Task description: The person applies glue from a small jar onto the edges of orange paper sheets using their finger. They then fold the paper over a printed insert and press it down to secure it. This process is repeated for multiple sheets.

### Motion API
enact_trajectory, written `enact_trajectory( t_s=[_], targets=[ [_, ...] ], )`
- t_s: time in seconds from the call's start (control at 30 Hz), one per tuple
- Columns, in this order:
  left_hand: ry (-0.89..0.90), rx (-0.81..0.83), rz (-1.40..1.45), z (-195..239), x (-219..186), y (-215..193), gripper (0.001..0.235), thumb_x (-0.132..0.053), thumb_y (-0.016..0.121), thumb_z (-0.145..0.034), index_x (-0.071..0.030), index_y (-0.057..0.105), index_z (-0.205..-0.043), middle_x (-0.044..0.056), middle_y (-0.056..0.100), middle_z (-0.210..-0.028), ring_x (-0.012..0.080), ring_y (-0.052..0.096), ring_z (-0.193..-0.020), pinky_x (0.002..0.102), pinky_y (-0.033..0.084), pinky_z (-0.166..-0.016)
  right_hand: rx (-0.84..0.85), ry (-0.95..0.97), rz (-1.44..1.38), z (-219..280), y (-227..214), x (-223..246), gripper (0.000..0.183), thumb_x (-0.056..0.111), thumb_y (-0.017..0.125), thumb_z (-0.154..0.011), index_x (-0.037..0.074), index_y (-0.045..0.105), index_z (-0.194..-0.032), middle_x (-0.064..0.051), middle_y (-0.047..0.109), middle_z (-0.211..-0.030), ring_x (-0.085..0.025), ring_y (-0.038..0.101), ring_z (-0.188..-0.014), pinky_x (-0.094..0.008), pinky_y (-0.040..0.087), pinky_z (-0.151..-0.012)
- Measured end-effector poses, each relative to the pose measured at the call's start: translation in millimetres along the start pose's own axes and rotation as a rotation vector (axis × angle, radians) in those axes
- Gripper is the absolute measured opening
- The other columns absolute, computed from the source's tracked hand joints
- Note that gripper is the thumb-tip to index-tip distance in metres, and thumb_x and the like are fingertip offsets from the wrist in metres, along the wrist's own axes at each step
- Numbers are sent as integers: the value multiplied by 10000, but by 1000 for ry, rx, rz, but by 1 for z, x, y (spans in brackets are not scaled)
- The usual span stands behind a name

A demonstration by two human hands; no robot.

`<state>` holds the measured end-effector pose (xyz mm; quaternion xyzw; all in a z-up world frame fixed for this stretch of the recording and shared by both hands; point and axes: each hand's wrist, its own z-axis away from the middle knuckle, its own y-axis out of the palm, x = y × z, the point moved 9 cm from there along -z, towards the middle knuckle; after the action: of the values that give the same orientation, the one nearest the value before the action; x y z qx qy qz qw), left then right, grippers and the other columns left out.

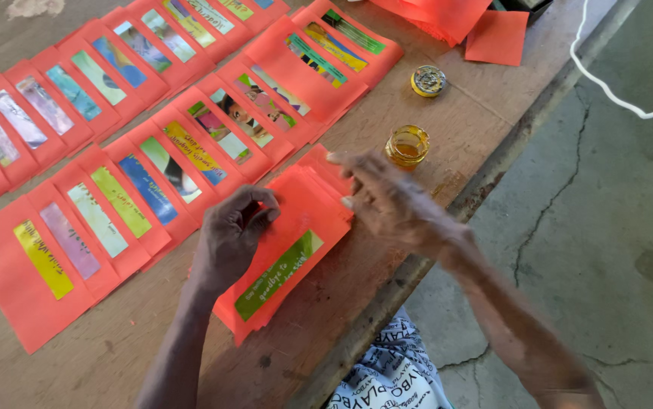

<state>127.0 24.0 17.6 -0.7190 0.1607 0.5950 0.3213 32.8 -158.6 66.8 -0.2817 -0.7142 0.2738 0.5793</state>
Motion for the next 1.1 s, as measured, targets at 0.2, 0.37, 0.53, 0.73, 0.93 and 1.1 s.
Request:
enact_trajectory(
  t_s=[0.2, 0.37, 0.53, 0.73, 0.93, 1.1],
  targets=[
    [227, 179, -322, 11, -60, 24, 494, -37, 784, -740, -40, 633, -1210, 141, 616, -1272, 358, 628, -1123, 446, 520, -873, 20, 82, 597, 17, -78, -19, 625, 374, 848, -739, 182, 683, -1310, -115, 391, -1486, -349, 333, -1337, -520, 348, -1134],
    [137, 446, -242, 27, -85, 73, 412, -47, 762, -828, -128, 704, -1228, 79, 641, -1261, 276, 685, -1067, 398, 568, -827, 98, 245, 502, 14, -90, -51, 569, 320, 863, -708, 160, 733, -1239, -47, 370, -1553, -302, 295, -1402, -439, 284, -1210],
    [143, 661, 75, 37, -110, 104, 484, -56, 799, -833, -122, 672, -1296, 92, 652, -1221, 278, 674, -1047, 401, 570, -795, 219, 348, 491, 2, -76, -74, 569, 349, 871, -702, 197, 733, -1232, -22, 365, -1528, -289, 292, -1400, -439, 211, -1240],
    [186, 622, -190, 26, -68, 142, 480, 12, 723, -807, -90, 665, -1273, 145, 551, -1417, 351, 566, -1267, 424, 520, -963, 341, 382, 575, -3, -58, -88, 586, 270, 892, -701, 158, 713, -1248, -29, 376, -1508, -294, 297, -1399, -431, 253, -1234],
    [41, 542, -233, 3, -27, 148, 525, -41, 739, -811, -72, 602, -1317, 137, 547, -1407, 342, 567, -1263, 418, 497, -1014, 17, 116, 543, 25, -88, -58, 555, 115, 831, -731, 95, 706, -1272, -92, 409, -1494, -310, 345, -1402, -448, 336, -1217],
    [53, 501, -233, -1, -22, 151, 563, -47, 745, -809, -55, 577, -1346, 145, 547, -1397, 342, 567, -1258, 420, 485, -1027, -43, 109, 482, 40, -86, -57, 507, 100, 803, -782, 86, 698, -1278, -86, 410, -1505, -311, 364, -1380, -447, 366, -1215]
  ],
)
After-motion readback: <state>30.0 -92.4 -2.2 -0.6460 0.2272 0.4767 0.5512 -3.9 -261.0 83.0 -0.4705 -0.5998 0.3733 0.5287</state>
